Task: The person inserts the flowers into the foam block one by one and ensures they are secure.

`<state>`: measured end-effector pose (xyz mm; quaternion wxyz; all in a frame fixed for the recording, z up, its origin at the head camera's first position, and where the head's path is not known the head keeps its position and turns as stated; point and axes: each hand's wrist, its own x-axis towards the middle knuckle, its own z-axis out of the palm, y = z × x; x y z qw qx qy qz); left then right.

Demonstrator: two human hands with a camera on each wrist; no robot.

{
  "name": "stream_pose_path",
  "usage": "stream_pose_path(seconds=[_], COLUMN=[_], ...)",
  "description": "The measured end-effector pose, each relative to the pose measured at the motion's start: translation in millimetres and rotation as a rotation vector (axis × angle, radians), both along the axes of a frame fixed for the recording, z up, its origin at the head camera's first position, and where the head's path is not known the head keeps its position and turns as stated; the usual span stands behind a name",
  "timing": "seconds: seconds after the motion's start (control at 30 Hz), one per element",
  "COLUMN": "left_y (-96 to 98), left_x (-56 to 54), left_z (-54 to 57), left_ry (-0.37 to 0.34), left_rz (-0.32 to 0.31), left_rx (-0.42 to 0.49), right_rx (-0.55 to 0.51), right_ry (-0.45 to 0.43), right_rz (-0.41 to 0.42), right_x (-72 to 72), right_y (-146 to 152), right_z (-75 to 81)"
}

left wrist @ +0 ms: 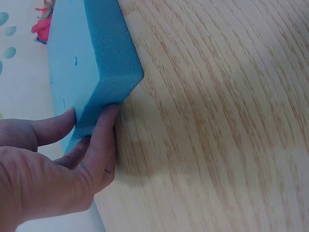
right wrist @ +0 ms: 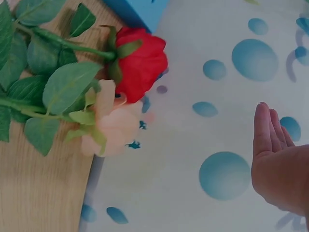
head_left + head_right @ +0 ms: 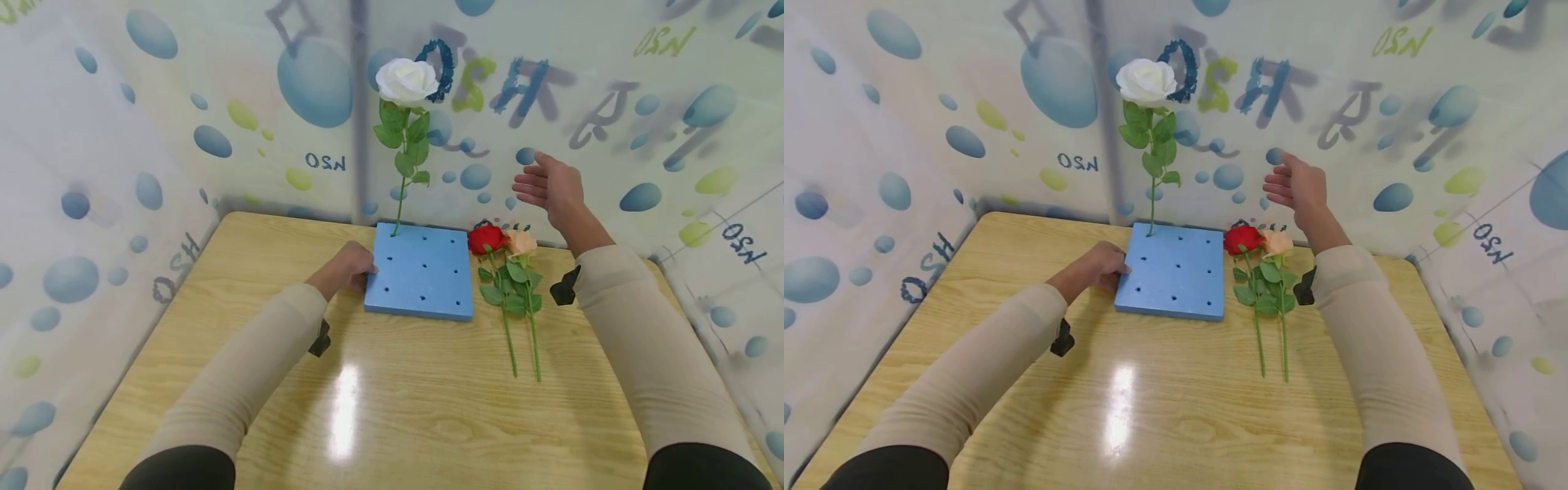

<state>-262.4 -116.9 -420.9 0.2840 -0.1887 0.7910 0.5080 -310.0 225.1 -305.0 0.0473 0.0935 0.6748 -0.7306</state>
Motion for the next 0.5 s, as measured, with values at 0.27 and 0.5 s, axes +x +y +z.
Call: stream_pose_path(seconds=[0.27, 0.5], left_y=[-0.3, 0.0], left_x=[-3.0, -5.5], left_z=[-1.8, -5.4], left_ry=[-0.009, -0.007], left_rz=[0.005, 0.004], left_rx=[-0.017, -0.034], right_rx=[0.054, 0.099], right_ry=[-0.043, -0.080], right_rz=[-0.005, 0.030], right_x=[6.0, 12.1], right_y=[16.8, 31.9], right_z=[-10.4, -24.9])
